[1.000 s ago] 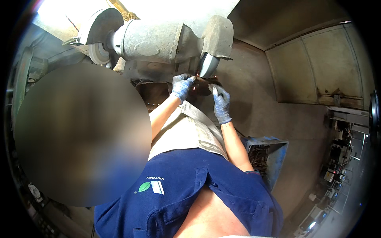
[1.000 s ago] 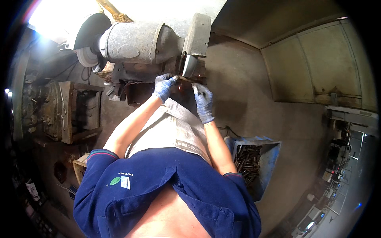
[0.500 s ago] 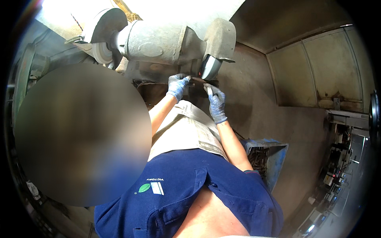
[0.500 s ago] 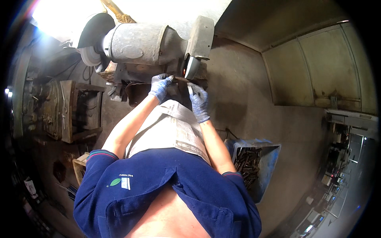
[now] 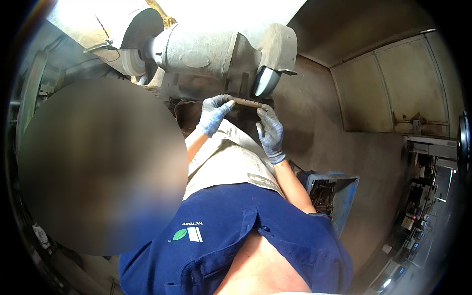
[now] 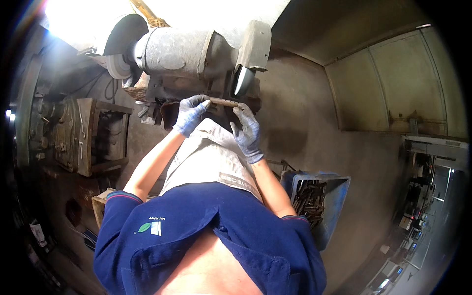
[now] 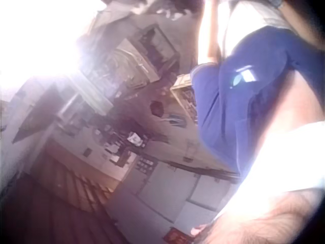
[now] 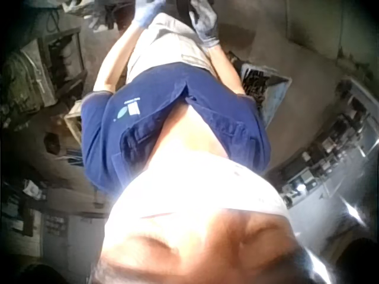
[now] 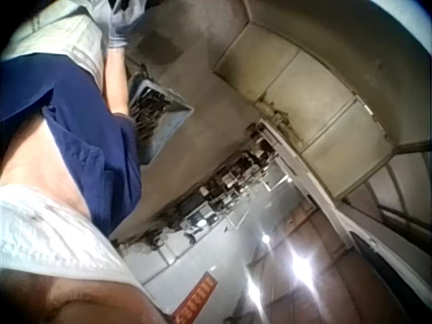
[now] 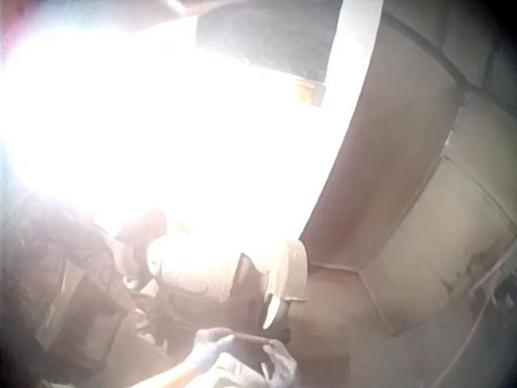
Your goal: The person picks up metal parts from a bin and grinds them against a bench grinder one by one, then places them into a separate container.
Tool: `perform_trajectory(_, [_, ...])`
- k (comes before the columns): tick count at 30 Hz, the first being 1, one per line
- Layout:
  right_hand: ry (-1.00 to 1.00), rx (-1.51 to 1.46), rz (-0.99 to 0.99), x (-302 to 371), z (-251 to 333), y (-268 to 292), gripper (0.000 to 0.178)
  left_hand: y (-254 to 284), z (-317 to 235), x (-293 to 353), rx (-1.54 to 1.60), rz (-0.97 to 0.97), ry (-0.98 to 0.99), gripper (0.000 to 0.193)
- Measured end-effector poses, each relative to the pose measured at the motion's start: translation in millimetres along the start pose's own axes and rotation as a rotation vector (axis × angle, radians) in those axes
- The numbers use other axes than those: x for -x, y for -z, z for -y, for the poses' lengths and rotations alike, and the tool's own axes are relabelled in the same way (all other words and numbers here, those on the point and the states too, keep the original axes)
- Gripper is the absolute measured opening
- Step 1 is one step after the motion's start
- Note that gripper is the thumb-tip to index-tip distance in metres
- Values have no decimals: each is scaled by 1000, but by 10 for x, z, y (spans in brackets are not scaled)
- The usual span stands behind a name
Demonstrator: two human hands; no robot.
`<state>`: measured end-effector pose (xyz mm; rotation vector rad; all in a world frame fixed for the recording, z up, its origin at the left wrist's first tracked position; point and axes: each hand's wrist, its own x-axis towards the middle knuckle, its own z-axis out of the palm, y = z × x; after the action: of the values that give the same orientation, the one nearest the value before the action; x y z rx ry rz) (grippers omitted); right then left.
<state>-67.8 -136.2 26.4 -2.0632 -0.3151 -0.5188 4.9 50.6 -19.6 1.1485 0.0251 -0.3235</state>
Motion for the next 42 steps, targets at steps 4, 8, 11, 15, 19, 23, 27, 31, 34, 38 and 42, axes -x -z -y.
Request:
perform_trajectory(4, [41,-21,23,85,306,150,39,-121,-351,405,93,39,-32,15])
perform_trajectory(8, [203,78,-16,59,460,173,49,-109,-541,569,28,52,-92,16])
perform_trajectory(11, [238,89,-24,84,538,174,50,-119,-634,659,35,72,-144,16])
perform_trajectory(15, [270,14,-14,58,655,164,50,-87,-618,717,-73,53,-308,17])
perform_trajectory(19, [270,13,-45,48,771,125,50,-33,-583,711,-171,65,-380,16])
perform_trajectory(23, [189,134,-119,122,819,103,51,-63,-592,667,-169,87,-257,15])
perform_trajectory(27, [2,111,-142,288,789,112,48,-41,-452,472,-298,213,-96,18])
perform_trajectory(31, [-263,288,-227,800,478,20,45,295,86,154,-422,364,23,23])
perform_trajectory(34, [-459,497,-310,1258,407,103,45,574,113,64,-365,554,143,19])
perform_trajectory(38, [-691,358,-687,2099,187,480,33,1358,658,-145,-379,408,330,16])
perform_trajectory(42, [-664,924,-546,2425,-276,997,31,1533,738,10,-475,325,287,13])
